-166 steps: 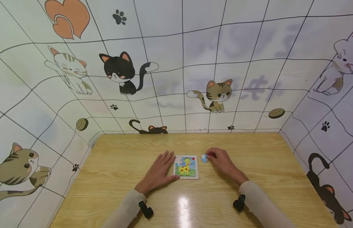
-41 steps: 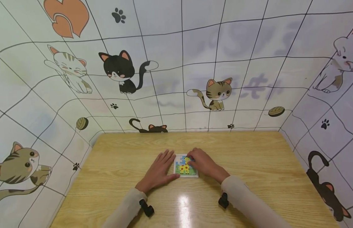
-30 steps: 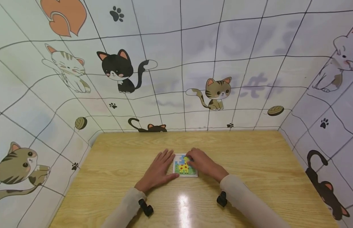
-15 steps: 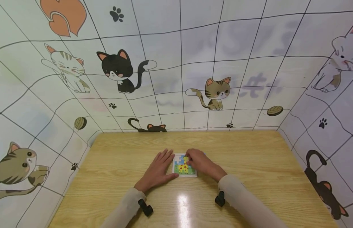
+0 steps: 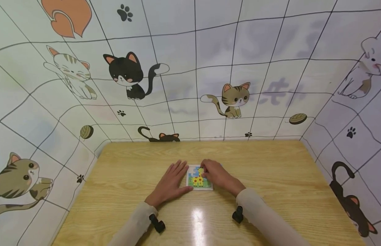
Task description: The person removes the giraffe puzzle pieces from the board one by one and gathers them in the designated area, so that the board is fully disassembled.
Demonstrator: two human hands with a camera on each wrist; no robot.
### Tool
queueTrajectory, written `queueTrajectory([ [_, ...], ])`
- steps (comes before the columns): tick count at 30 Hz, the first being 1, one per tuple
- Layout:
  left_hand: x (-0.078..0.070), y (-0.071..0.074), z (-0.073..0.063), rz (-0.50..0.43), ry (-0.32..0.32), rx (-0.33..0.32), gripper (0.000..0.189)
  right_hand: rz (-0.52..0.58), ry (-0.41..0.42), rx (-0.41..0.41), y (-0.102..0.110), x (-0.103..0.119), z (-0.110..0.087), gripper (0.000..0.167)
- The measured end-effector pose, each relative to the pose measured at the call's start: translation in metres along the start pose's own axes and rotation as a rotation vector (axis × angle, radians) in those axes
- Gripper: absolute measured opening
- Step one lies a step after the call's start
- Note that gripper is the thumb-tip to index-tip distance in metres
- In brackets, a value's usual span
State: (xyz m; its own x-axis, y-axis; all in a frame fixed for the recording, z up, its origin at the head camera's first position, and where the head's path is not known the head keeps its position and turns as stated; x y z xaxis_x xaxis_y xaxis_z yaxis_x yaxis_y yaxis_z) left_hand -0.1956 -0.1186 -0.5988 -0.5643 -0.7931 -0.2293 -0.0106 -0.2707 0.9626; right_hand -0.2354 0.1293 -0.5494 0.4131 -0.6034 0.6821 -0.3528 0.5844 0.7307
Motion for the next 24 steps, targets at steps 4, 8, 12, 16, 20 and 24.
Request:
queueTrajectory([
  [4,-0.0002,0.0004,0.0004,0.004,0.002,0.008,0.100,-0.013,-0.014,0.011,0.0013,0.0014,-0.0012,0.026],
  [8,-0.0006,0.0006,0.0008,0.009,0.005,0.015,0.100,-0.032,-0.013,0.018,0.0029,0.0040,-0.0024,0.027],
  [12,-0.0016,0.0017,0.0008,0.014,0.002,0.011,0.100,-0.047,-0.002,0.023,0.0036,0.0058,-0.0028,0.027],
  [16,-0.0020,0.0017,0.0009,0.017,0.002,0.012,0.100,-0.062,0.024,0.024,0.0029,0.0054,-0.0021,0.026],
  [20,-0.0013,0.0001,0.0015,0.032,0.008,0.022,0.100,-0.055,0.043,0.026,0.0021,0.0033,-0.0015,0.026],
  [24,-0.0005,-0.0006,0.0021,0.042,0.011,0.026,0.100,-0.014,0.071,0.022,0.0025,-0.0012,-0.0012,0.026],
])
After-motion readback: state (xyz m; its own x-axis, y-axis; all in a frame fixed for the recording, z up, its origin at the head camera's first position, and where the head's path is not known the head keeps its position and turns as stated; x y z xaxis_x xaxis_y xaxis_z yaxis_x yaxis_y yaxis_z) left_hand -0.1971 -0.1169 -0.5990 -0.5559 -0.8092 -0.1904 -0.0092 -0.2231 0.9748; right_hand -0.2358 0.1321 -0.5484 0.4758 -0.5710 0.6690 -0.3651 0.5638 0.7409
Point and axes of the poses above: each hand's wrist, its own z-axis towards the middle knuckle, its own y-axis out of the back of the hand, x = y × z, the point moved 2 cm from there along z, towards the middle knuckle, and after that the axes turned 3 degrees about z, right-handed, at the moved point
